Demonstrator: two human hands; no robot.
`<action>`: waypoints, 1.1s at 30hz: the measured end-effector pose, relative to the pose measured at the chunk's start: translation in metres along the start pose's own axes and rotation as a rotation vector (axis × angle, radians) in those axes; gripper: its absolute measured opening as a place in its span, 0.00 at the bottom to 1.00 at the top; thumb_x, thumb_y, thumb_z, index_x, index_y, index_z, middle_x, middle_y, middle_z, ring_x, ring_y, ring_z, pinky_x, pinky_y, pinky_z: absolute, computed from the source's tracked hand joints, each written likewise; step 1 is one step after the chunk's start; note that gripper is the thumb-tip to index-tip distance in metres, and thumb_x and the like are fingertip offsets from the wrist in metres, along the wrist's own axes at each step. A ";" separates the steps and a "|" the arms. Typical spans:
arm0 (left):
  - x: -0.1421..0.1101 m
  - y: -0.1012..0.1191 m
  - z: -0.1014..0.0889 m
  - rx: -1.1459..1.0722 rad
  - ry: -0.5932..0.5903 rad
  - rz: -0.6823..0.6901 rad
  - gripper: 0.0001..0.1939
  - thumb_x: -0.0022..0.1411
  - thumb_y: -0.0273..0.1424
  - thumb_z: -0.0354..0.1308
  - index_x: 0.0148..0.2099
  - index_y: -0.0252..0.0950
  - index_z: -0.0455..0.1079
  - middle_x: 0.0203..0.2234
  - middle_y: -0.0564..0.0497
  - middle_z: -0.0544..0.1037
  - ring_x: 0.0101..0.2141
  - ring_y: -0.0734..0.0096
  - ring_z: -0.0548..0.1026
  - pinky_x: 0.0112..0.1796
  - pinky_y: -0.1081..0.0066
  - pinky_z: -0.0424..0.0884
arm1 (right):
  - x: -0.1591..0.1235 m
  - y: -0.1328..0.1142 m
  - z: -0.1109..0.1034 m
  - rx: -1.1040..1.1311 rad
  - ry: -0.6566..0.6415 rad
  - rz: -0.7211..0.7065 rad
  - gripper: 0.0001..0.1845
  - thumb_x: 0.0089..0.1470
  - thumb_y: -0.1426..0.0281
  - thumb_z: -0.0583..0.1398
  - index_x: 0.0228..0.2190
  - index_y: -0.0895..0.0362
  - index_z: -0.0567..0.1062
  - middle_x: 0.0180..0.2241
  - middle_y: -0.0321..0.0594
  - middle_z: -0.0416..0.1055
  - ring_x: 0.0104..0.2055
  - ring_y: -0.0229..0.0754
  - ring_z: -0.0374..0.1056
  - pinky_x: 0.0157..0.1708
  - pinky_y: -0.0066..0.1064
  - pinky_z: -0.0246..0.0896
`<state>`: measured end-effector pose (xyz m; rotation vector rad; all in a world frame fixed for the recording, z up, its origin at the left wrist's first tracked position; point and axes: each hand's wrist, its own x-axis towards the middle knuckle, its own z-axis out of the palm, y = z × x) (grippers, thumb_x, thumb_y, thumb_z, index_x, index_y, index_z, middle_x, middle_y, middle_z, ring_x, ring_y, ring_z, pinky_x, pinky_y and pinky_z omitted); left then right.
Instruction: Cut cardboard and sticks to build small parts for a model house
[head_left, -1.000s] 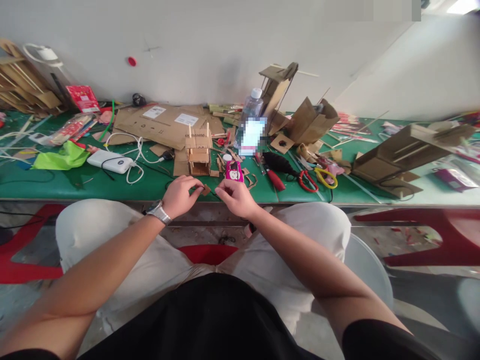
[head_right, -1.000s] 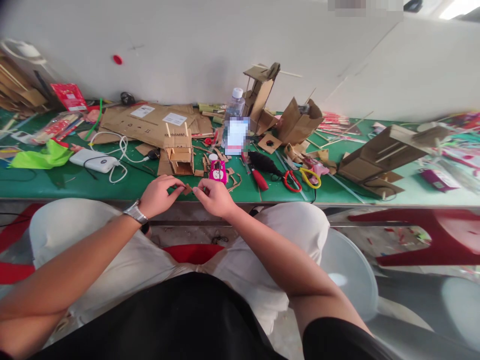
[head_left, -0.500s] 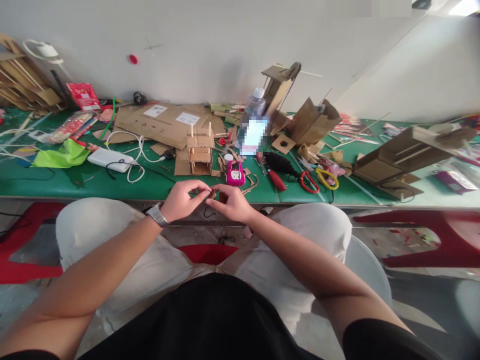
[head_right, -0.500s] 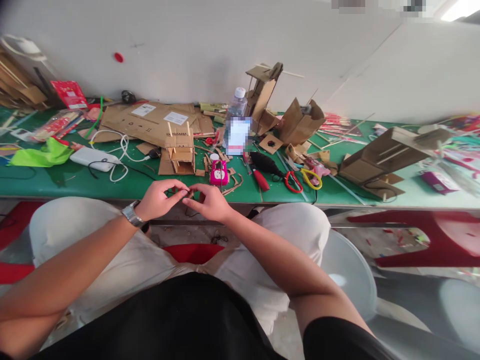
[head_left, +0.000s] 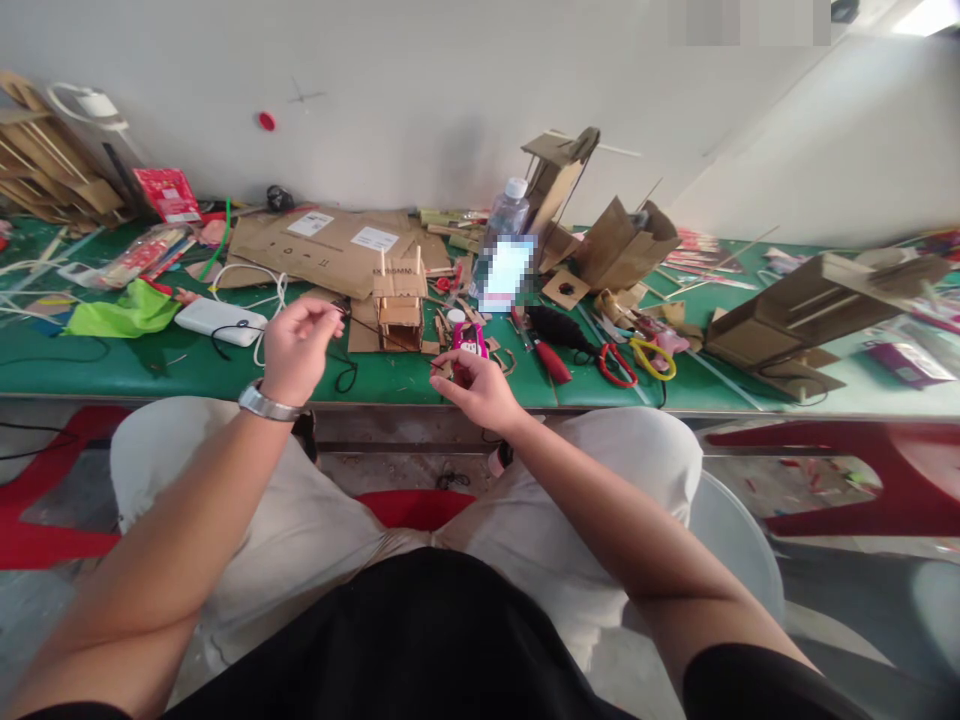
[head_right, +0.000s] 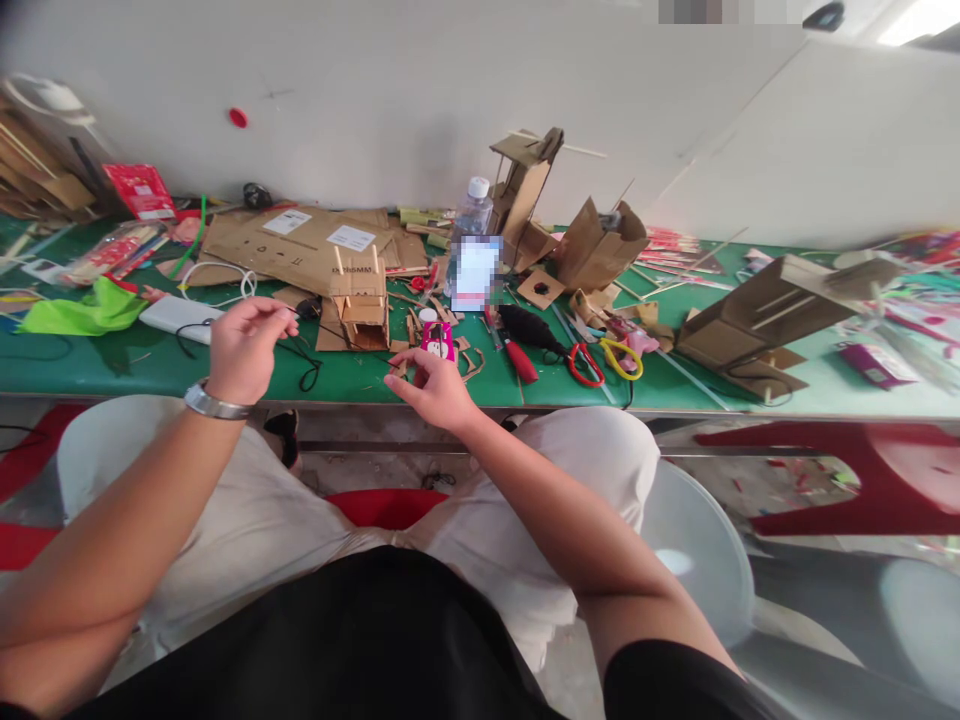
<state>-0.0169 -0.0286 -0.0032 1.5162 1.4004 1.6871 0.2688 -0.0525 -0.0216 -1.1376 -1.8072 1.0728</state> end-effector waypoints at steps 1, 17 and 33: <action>0.006 0.000 -0.004 -0.018 0.053 -0.016 0.05 0.61 0.33 0.64 0.37 0.37 0.74 0.27 0.52 0.79 0.28 0.73 0.78 0.32 0.72 0.74 | 0.001 0.000 -0.001 -0.003 0.007 -0.001 0.23 0.57 0.55 0.67 0.46 0.59 0.79 0.21 0.29 0.60 0.23 0.35 0.54 0.24 0.29 0.48; 0.043 -0.003 -0.038 -0.212 0.299 -0.134 0.11 0.65 0.32 0.64 0.34 0.37 0.65 0.22 0.59 0.70 0.23 0.78 0.66 0.25 0.73 0.60 | 0.001 -0.004 -0.004 -0.011 0.039 -0.006 0.20 0.57 0.56 0.66 0.44 0.59 0.79 0.20 0.28 0.57 0.23 0.34 0.52 0.24 0.29 0.46; -0.020 0.025 0.005 0.063 -0.600 -0.114 0.11 0.61 0.38 0.66 0.37 0.34 0.79 0.22 0.52 0.75 0.22 0.75 0.68 0.23 0.75 0.60 | -0.005 0.001 0.012 0.189 -0.201 -0.020 0.17 0.70 0.59 0.55 0.43 0.59 0.77 0.40 0.42 0.73 0.24 0.31 0.67 0.24 0.26 0.61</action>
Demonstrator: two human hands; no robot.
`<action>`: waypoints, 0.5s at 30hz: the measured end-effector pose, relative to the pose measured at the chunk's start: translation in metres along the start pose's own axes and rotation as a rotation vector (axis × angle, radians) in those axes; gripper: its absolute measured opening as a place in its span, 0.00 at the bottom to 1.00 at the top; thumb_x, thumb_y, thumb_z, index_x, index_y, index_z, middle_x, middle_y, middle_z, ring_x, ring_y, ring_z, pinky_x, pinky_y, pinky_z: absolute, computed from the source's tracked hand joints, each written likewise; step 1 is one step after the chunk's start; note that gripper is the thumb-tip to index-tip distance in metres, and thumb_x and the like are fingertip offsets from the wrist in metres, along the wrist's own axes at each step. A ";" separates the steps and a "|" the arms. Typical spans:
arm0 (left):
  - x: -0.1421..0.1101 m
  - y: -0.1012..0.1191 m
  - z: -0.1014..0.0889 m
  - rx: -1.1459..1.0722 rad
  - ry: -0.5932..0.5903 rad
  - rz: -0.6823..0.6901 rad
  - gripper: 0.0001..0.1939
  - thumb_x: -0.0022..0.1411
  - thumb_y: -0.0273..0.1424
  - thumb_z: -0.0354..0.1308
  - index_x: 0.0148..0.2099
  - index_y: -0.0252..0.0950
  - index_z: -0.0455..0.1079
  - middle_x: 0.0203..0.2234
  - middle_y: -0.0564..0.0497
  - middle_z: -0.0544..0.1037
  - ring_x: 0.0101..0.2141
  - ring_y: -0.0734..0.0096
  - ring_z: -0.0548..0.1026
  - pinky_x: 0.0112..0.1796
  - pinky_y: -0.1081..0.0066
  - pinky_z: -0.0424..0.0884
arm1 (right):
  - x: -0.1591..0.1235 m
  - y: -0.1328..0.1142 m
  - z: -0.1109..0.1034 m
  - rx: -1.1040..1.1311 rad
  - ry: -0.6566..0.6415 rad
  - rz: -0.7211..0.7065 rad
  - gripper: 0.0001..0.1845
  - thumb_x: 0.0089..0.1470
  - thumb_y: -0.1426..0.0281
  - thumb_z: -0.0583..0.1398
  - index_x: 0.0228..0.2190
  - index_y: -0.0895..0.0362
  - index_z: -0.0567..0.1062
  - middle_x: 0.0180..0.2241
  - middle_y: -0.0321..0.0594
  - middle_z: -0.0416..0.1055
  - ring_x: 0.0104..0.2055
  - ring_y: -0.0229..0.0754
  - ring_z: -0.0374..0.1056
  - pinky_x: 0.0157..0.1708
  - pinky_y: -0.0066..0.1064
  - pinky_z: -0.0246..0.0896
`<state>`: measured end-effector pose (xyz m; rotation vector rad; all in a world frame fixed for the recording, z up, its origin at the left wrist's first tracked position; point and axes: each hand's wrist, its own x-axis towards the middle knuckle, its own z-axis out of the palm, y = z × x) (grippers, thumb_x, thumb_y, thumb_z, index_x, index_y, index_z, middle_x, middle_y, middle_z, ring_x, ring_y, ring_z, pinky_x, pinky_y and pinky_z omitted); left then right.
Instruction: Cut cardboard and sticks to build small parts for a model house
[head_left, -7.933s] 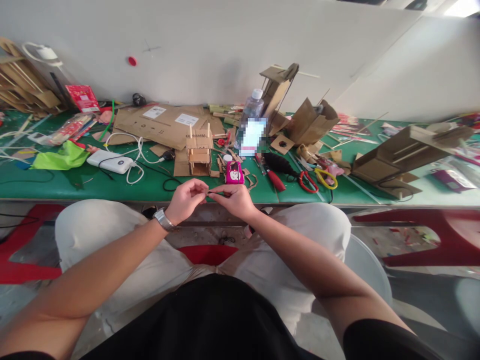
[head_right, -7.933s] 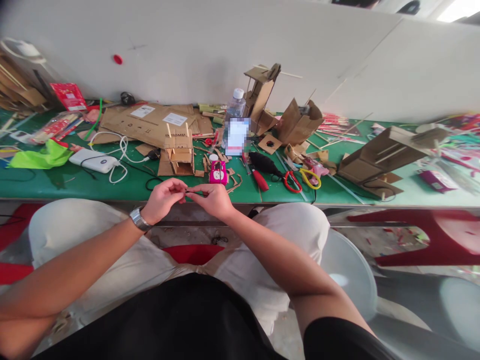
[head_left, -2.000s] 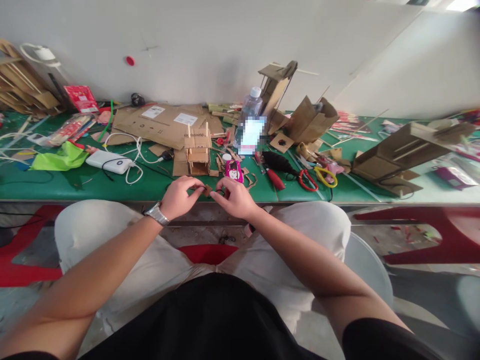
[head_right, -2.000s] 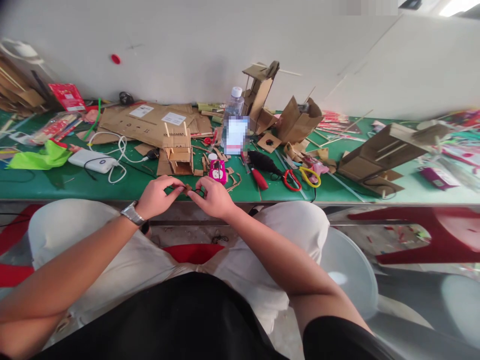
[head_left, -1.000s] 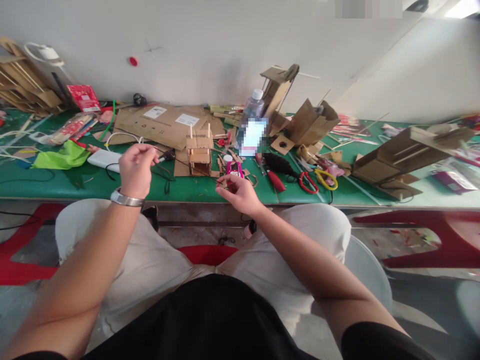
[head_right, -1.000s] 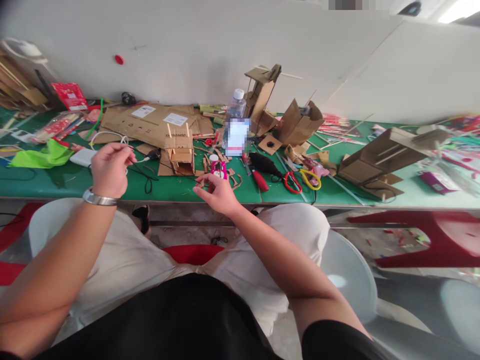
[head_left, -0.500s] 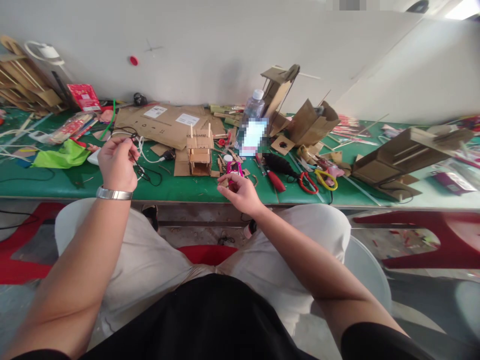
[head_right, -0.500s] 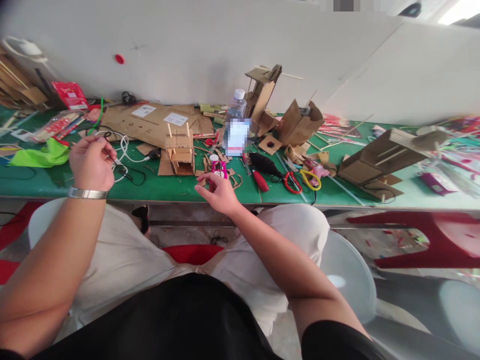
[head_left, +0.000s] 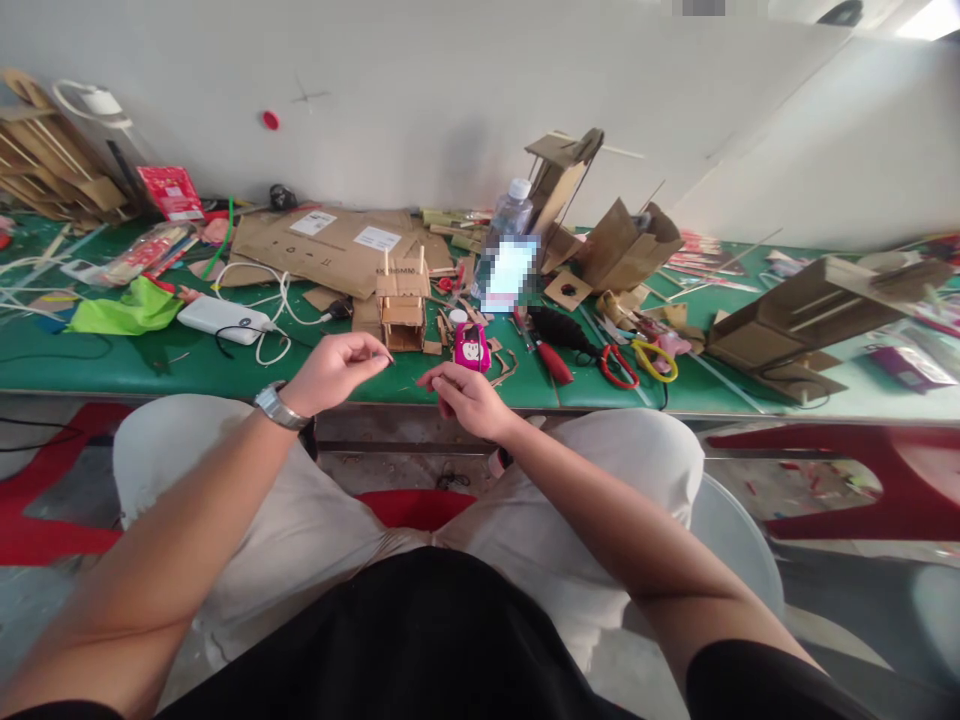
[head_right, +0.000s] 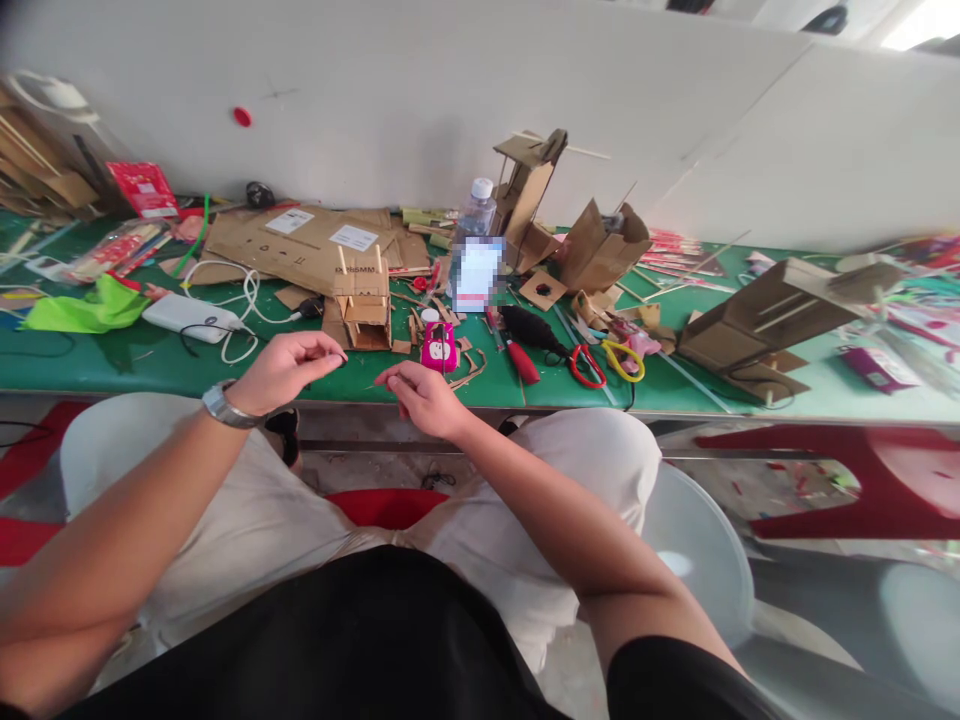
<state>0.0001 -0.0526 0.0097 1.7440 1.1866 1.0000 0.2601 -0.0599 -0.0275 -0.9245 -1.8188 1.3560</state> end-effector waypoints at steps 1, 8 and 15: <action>-0.002 0.001 0.005 0.028 -0.041 0.019 0.11 0.62 0.38 0.66 0.37 0.34 0.79 0.23 0.52 0.75 0.22 0.76 0.68 0.23 0.75 0.61 | 0.000 -0.001 0.001 0.005 -0.043 -0.017 0.20 0.70 0.57 0.55 0.43 0.59 0.78 0.47 0.46 0.73 0.25 0.30 0.67 0.24 0.26 0.63; -0.008 -0.006 0.025 0.029 -0.217 0.047 0.12 0.64 0.38 0.64 0.41 0.34 0.82 0.30 0.46 0.84 0.29 0.69 0.79 0.30 0.74 0.73 | -0.002 -0.009 0.008 0.109 -0.372 0.037 0.31 0.69 0.46 0.55 0.47 0.61 0.81 0.31 0.40 0.74 0.24 0.33 0.67 0.27 0.26 0.65; 0.002 -0.011 -0.008 0.522 0.035 0.111 0.14 0.66 0.40 0.61 0.40 0.37 0.82 0.25 0.50 0.82 0.24 0.70 0.75 0.28 0.73 0.66 | 0.000 -0.012 -0.003 0.187 -0.326 0.121 0.32 0.66 0.45 0.58 0.43 0.63 0.81 0.25 0.37 0.73 0.23 0.33 0.65 0.26 0.26 0.60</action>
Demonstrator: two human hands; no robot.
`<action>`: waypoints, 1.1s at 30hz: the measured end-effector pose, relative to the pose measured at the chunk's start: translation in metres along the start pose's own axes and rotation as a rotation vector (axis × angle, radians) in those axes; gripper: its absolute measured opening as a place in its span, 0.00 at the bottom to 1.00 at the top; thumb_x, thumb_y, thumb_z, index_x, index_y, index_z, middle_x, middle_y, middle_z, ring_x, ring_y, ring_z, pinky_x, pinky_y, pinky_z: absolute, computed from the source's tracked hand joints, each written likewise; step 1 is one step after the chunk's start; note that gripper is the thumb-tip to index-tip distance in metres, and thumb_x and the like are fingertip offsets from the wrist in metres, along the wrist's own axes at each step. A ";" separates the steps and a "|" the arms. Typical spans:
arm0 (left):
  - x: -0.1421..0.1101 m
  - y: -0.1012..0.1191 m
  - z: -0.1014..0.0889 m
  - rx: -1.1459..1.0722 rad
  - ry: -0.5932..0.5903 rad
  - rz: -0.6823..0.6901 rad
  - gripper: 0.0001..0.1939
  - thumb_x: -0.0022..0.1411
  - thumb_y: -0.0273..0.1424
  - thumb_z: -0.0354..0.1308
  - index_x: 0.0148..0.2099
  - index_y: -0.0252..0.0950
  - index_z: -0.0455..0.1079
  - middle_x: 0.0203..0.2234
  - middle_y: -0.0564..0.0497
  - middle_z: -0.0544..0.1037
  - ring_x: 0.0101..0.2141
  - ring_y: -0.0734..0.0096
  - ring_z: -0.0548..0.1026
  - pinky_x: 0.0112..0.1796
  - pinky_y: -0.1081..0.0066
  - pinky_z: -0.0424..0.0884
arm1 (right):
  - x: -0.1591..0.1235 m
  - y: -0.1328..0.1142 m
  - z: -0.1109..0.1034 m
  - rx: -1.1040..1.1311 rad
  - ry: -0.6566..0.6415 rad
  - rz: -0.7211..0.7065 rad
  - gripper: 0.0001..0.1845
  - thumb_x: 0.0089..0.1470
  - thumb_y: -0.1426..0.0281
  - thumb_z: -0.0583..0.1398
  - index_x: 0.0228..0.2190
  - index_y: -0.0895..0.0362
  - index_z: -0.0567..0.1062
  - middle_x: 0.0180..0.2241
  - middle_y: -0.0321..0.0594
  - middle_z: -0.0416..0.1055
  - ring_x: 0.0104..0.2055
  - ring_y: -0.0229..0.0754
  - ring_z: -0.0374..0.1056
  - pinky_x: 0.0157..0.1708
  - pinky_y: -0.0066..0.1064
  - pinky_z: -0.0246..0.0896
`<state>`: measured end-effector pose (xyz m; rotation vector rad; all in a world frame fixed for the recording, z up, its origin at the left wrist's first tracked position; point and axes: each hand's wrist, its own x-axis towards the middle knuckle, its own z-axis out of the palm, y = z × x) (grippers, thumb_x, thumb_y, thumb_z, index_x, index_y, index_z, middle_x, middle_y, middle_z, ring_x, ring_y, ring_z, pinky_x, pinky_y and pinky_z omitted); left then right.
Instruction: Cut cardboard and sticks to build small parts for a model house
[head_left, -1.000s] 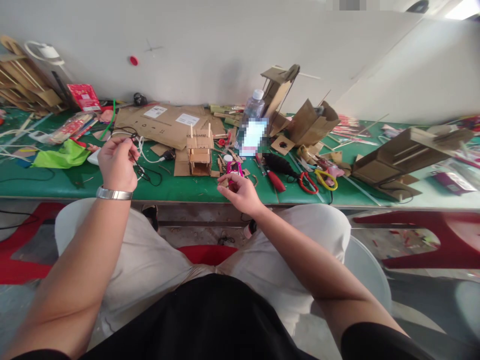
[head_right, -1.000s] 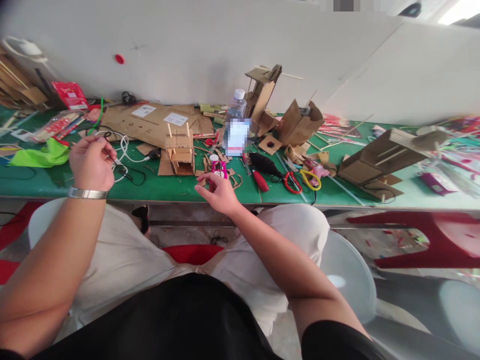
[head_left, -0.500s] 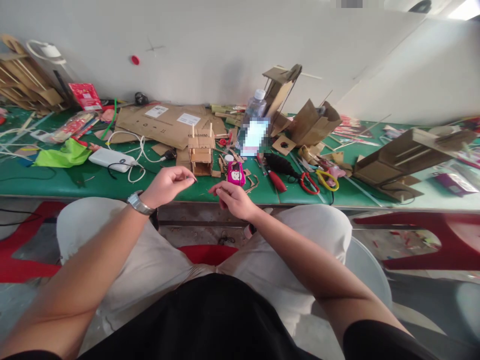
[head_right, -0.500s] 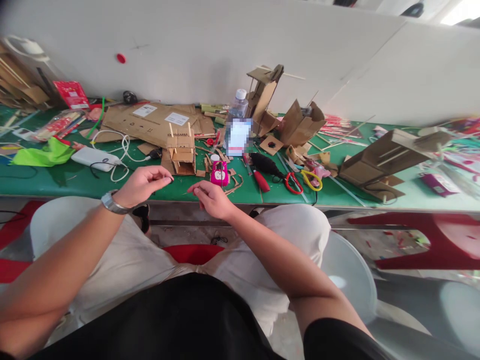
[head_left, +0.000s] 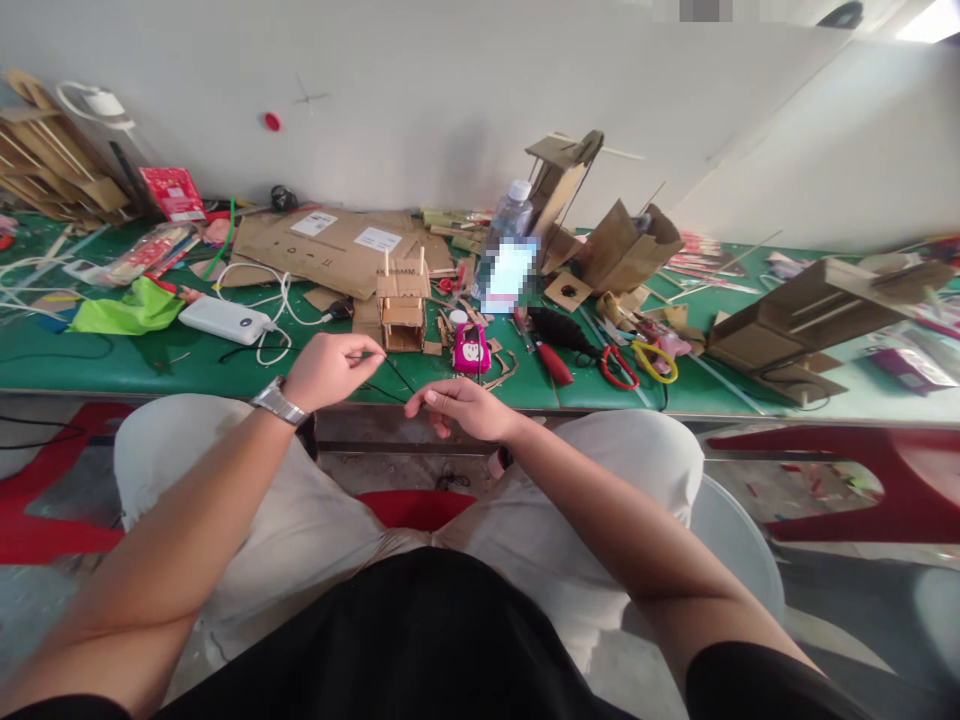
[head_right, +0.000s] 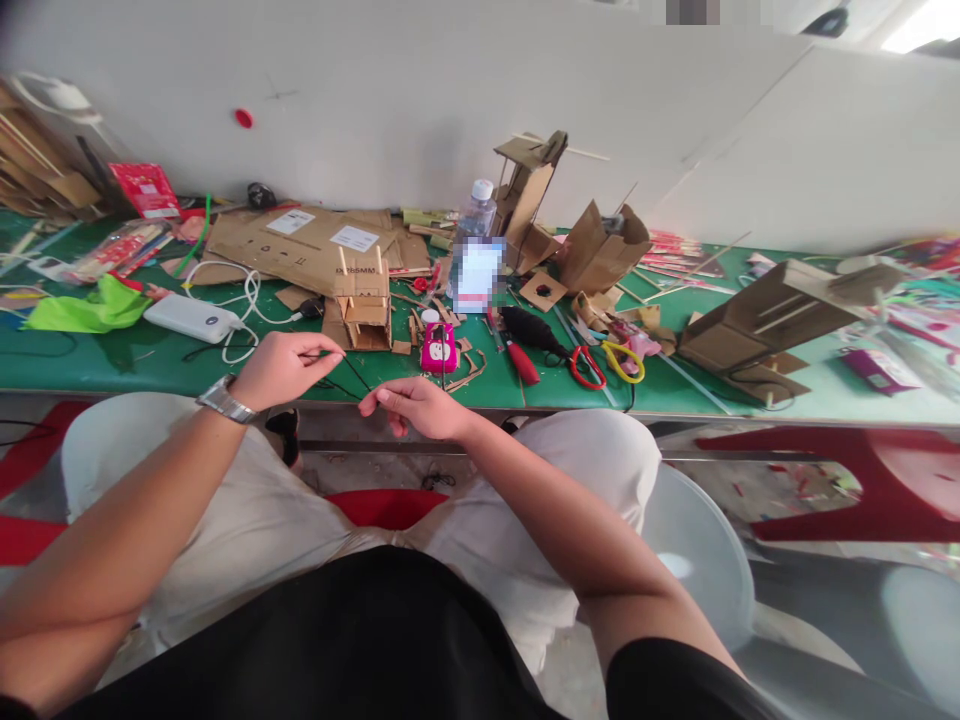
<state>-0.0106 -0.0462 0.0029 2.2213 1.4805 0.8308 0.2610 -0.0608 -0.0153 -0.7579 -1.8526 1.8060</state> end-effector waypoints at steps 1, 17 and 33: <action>0.002 -0.005 -0.007 0.087 0.028 -0.022 0.13 0.66 0.39 0.60 0.40 0.37 0.83 0.25 0.49 0.82 0.25 0.68 0.76 0.29 0.72 0.66 | 0.000 0.001 -0.003 0.000 0.014 0.000 0.31 0.67 0.46 0.58 0.43 0.63 0.81 0.27 0.38 0.74 0.23 0.33 0.65 0.25 0.26 0.60; 0.059 -0.066 -0.086 0.534 0.075 -0.235 0.13 0.63 0.40 0.60 0.41 0.40 0.82 0.27 0.49 0.79 0.35 0.57 0.76 0.37 0.65 0.63 | -0.004 -0.002 -0.021 -0.010 0.081 -0.010 0.28 0.65 0.47 0.60 0.41 0.62 0.81 0.42 0.46 0.81 0.21 0.29 0.64 0.21 0.26 0.58; 0.053 -0.116 -0.115 0.387 -0.012 -0.008 0.34 0.53 0.24 0.66 0.63 0.35 0.70 0.55 0.46 0.72 0.56 0.54 0.67 0.64 0.54 0.59 | -0.005 -0.004 -0.031 0.052 0.370 0.014 0.28 0.62 0.48 0.62 0.40 0.62 0.82 0.38 0.45 0.79 0.23 0.31 0.65 0.20 0.26 0.58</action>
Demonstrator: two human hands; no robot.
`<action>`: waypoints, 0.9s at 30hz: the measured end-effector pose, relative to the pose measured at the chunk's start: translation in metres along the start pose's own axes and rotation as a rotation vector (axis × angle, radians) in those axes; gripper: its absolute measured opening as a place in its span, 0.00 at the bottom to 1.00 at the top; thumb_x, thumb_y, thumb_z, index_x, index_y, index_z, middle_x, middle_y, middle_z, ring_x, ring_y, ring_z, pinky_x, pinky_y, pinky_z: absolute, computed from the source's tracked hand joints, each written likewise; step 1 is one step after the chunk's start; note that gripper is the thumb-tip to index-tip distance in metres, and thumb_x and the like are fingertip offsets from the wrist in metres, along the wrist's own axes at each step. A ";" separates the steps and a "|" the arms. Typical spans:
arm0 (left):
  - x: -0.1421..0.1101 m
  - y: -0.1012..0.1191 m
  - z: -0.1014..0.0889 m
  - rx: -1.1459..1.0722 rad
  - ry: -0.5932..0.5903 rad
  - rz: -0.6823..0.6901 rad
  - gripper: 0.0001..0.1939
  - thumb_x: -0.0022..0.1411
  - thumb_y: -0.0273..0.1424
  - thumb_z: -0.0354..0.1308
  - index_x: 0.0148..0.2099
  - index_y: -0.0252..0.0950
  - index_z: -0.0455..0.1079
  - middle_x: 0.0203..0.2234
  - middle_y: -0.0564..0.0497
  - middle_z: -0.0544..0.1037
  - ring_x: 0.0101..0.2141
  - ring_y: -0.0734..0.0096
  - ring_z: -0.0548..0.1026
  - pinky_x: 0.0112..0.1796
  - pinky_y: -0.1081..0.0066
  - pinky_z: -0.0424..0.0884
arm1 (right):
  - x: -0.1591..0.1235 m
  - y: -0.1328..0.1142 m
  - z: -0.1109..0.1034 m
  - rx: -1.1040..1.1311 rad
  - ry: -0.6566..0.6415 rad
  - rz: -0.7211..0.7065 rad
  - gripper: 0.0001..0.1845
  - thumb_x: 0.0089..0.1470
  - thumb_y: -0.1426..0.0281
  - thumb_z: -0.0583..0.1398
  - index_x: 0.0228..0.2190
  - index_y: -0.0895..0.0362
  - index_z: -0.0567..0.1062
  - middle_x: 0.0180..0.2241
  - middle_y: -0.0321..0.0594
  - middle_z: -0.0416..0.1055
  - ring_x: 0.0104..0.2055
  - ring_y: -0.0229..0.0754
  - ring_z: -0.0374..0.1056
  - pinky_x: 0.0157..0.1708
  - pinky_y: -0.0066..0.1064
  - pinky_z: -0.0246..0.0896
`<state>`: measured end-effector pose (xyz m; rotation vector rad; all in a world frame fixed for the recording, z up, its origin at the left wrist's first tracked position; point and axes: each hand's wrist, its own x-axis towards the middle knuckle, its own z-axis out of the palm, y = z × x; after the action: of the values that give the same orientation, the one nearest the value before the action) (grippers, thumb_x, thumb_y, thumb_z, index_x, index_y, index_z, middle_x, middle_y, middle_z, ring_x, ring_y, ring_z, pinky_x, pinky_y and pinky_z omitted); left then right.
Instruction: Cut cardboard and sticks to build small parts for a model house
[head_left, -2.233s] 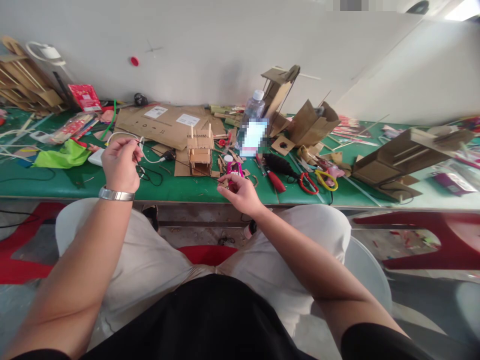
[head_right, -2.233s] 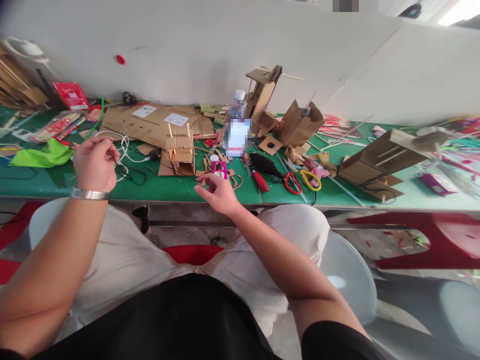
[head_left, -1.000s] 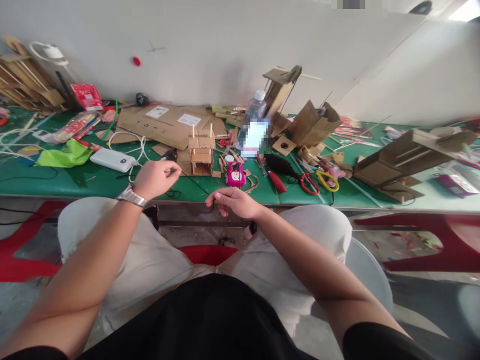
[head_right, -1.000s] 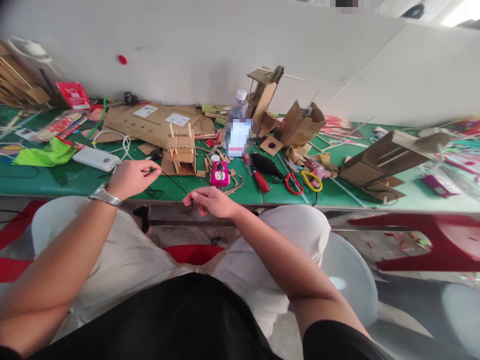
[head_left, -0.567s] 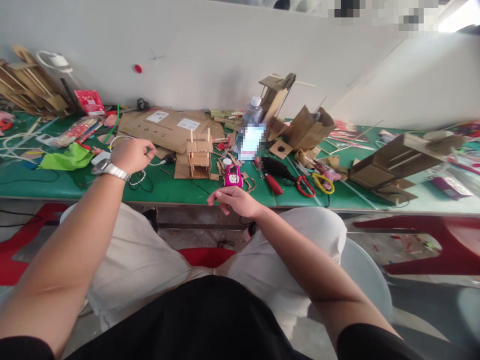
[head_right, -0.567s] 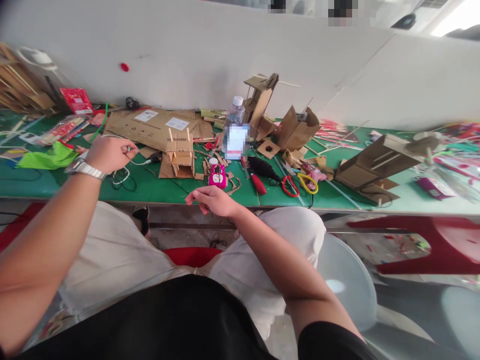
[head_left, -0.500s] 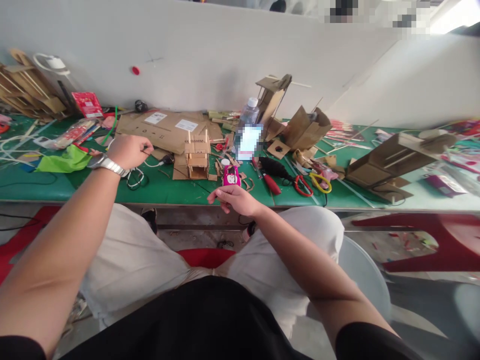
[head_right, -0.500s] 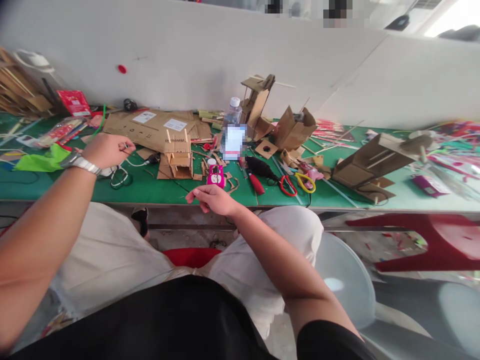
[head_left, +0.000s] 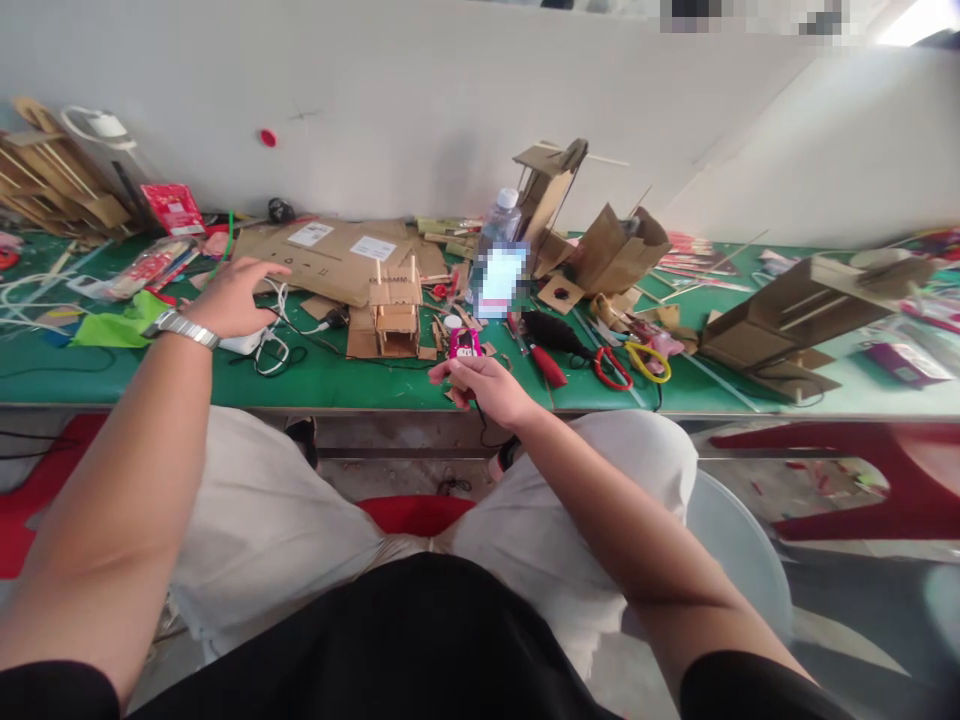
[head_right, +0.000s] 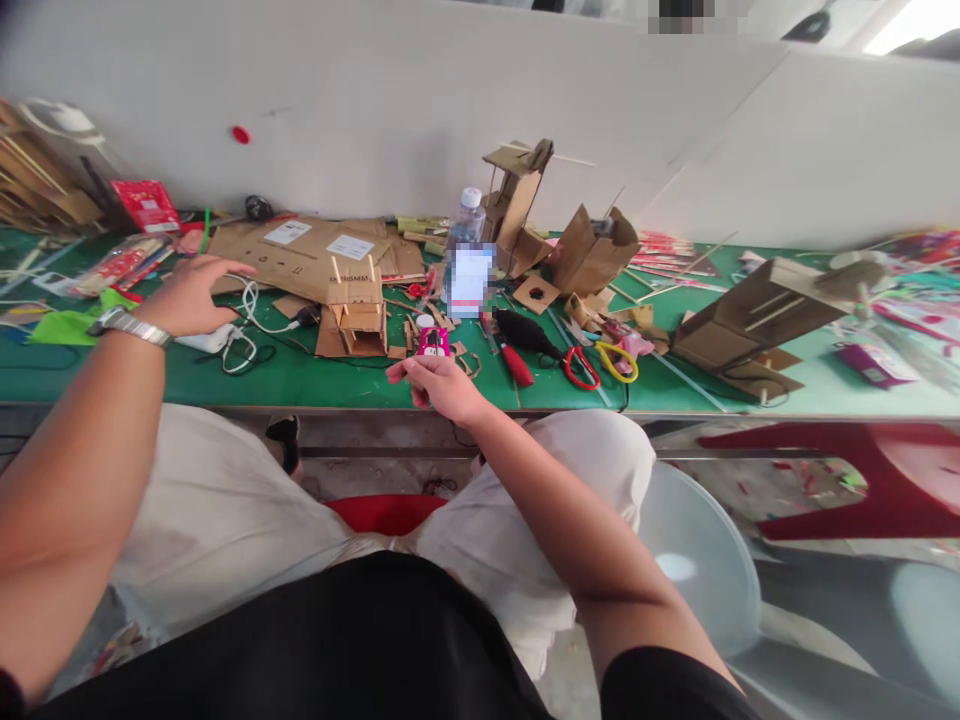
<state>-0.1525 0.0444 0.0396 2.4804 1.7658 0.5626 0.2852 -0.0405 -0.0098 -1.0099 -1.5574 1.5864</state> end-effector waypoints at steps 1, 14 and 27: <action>-0.003 0.005 -0.004 0.009 0.002 0.019 0.35 0.53 0.23 0.65 0.64 0.34 0.69 0.57 0.45 0.71 0.58 0.52 0.66 0.65 0.52 0.59 | 0.000 0.000 0.001 0.016 -0.005 0.002 0.28 0.62 0.47 0.63 0.41 0.61 0.82 0.37 0.45 0.79 0.25 0.32 0.67 0.21 0.26 0.59; -0.022 0.073 0.028 -0.071 -0.157 0.152 0.26 0.50 0.29 0.59 0.54 0.41 0.78 0.51 0.44 0.80 0.54 0.46 0.74 0.60 0.52 0.67 | 0.002 0.002 0.012 0.333 0.082 0.035 0.21 0.63 0.53 0.62 0.46 0.55 0.83 0.57 0.48 0.76 0.41 0.41 0.73 0.28 0.28 0.65; -0.027 0.035 0.019 -0.312 -0.513 0.014 0.42 0.45 0.48 0.74 0.62 0.43 0.74 0.55 0.41 0.81 0.53 0.51 0.78 0.47 0.63 0.75 | 0.007 -0.011 -0.032 0.293 0.452 -0.149 0.24 0.63 0.51 0.60 0.51 0.53 0.79 0.56 0.46 0.76 0.33 0.37 0.70 0.27 0.31 0.62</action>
<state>-0.1219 0.0109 0.0231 2.1678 1.3502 0.1574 0.3096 -0.0186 0.0014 -0.9788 -1.0351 1.3212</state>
